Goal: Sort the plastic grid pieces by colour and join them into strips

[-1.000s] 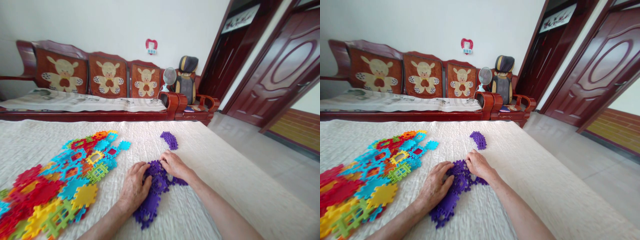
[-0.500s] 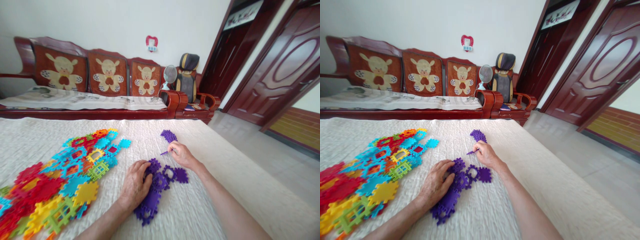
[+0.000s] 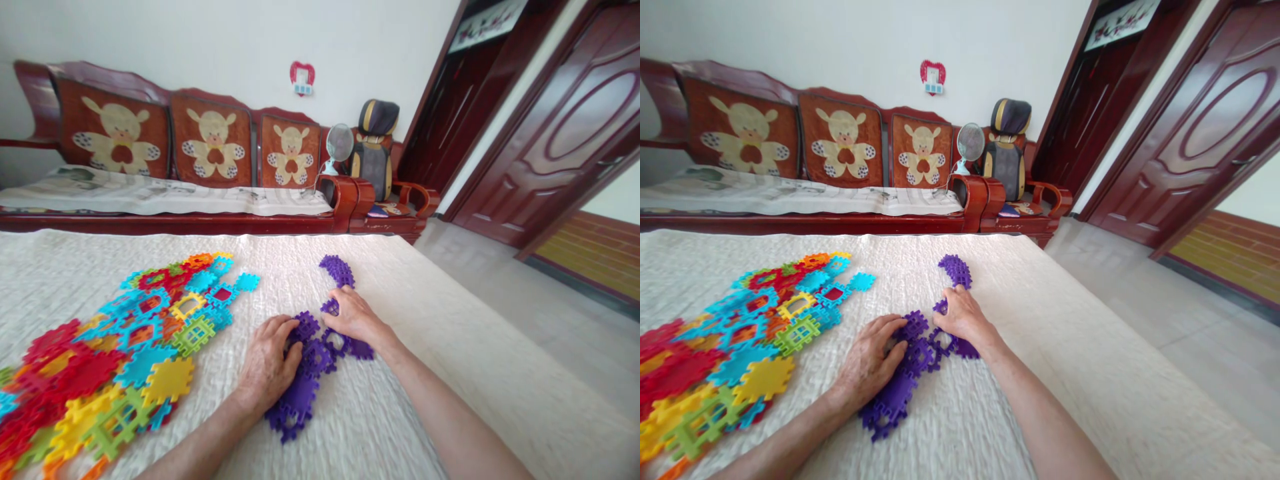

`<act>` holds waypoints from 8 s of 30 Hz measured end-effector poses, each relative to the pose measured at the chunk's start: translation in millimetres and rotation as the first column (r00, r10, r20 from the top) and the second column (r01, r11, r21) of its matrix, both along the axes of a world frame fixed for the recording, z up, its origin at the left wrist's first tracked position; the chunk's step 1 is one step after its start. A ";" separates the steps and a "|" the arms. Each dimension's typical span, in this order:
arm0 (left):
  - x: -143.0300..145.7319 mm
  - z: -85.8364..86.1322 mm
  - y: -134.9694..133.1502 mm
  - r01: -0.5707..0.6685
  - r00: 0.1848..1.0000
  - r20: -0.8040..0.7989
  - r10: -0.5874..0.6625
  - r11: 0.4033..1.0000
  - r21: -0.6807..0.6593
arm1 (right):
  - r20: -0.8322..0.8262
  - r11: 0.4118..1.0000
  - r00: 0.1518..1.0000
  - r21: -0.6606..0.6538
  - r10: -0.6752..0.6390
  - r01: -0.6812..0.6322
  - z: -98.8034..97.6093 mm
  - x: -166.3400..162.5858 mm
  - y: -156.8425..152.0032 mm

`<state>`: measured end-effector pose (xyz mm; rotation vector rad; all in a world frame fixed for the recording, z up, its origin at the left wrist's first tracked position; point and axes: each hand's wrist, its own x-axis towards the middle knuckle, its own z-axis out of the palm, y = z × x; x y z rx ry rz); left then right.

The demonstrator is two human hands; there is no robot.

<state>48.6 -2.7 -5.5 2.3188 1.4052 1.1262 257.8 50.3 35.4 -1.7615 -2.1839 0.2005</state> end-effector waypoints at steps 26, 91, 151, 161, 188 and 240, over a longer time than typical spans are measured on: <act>-0.4 -2.8 1.1 -0.008 0.999 -0.033 0.009 1.000 0.021 | -0.304 0.895 0.925 0.307 -0.230 0.323 -40.0 34.2 46.5; -1.1 -0.7 1.2 0.019 1.000 0.009 -0.019 0.999 -0.026 | -0.119 0.893 0.885 0.021 0.449 -0.450 1.0 8.1 9.5; 0.4 -1.0 -1.4 -0.005 1.000 -0.022 0.003 0.996 -0.093 | -0.465 0.946 0.824 0.131 0.324 -0.297 -2.2 -17.0 -1.9; -0.6 0.1 -1.0 0.016 0.999 -0.038 -0.019 0.997 -0.079 | -0.190 0.914 0.904 0.217 0.384 -0.343 -13.6 -8.8 4.8; -1.1 -0.5 -0.6 0.011 0.999 -0.041 -0.013 0.999 -0.045 | -0.117 0.865 0.982 0.497 0.145 -0.068 -19.8 54.3 19.0; -41.6 15.1 -61.7 0.124 0.958 -0.220 -0.184 0.957 -0.261 | -0.130 0.958 0.991 0.285 0.013 0.025 -30.5 25.7 -96.1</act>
